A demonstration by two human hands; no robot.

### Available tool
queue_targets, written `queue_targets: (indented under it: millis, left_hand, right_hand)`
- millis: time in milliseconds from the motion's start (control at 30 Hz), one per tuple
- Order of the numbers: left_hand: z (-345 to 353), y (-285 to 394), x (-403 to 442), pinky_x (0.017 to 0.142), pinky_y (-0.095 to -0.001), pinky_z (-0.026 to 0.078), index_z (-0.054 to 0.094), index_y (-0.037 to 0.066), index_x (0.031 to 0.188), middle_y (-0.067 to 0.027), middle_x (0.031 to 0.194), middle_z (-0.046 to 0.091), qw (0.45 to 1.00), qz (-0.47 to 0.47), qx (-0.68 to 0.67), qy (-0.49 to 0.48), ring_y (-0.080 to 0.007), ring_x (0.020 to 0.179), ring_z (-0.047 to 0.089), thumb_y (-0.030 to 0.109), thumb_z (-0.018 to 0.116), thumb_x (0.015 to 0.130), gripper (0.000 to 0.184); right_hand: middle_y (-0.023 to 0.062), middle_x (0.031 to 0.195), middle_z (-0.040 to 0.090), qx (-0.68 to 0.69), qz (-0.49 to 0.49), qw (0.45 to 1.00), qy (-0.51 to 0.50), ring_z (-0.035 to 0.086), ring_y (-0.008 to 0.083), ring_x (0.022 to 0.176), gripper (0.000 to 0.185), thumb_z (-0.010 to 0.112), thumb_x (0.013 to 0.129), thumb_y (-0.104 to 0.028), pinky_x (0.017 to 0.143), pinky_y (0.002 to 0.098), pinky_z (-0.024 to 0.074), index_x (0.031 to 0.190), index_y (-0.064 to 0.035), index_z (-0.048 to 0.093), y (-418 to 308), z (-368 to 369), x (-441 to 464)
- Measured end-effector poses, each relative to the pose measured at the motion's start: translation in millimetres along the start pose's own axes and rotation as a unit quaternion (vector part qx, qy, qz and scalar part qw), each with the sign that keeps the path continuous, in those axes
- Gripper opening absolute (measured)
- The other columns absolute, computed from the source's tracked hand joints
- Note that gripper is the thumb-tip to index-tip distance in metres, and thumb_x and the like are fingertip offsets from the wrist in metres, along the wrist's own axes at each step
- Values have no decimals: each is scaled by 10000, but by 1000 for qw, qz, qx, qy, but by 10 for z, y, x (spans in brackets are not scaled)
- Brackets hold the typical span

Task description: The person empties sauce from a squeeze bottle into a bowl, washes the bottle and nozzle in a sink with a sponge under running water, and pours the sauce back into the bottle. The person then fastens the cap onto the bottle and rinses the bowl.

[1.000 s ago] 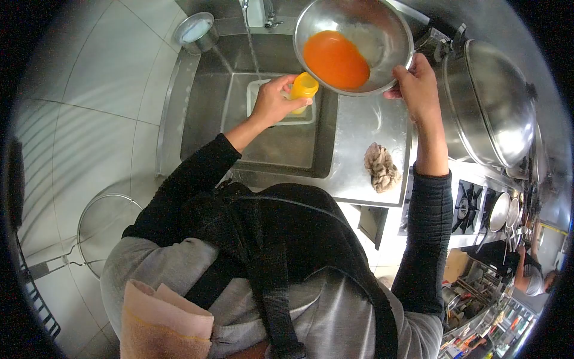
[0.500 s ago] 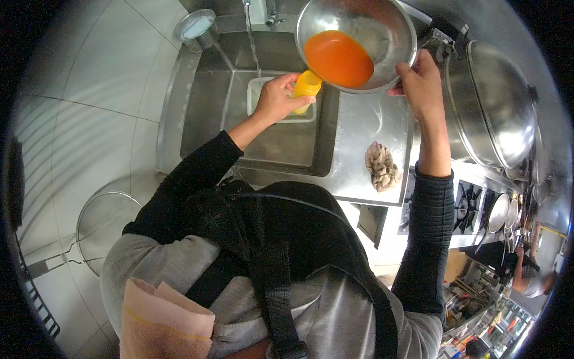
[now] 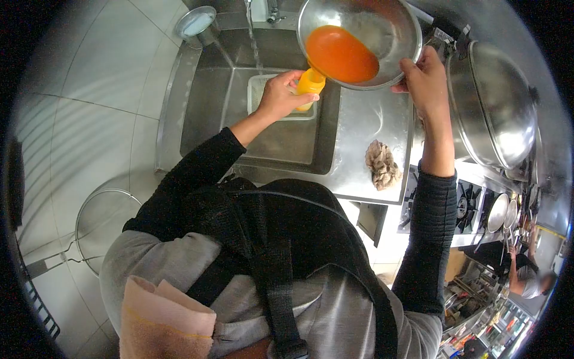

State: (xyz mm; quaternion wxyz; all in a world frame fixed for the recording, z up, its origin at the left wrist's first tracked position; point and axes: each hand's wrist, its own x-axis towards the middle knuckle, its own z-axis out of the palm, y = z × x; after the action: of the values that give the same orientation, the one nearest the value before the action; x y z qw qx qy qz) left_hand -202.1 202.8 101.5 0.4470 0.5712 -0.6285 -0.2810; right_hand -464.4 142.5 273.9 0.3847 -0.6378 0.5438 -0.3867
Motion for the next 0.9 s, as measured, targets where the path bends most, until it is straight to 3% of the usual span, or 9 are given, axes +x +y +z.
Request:
queue_targets:
  millis: [900]
  left_hand:
    - [11, -7, -4, 792, -305, 510, 658, 46, 1153, -54, 1055, 706, 999, -5, -35, -14, -158, 879, 630, 341, 861, 696, 580]
  right_hand:
    - [108, 895, 633, -1, -34, 999, 2, 627, 141, 670, 163, 558, 913, -64, 532, 263, 575, 1050, 20, 537, -57, -73, 28]
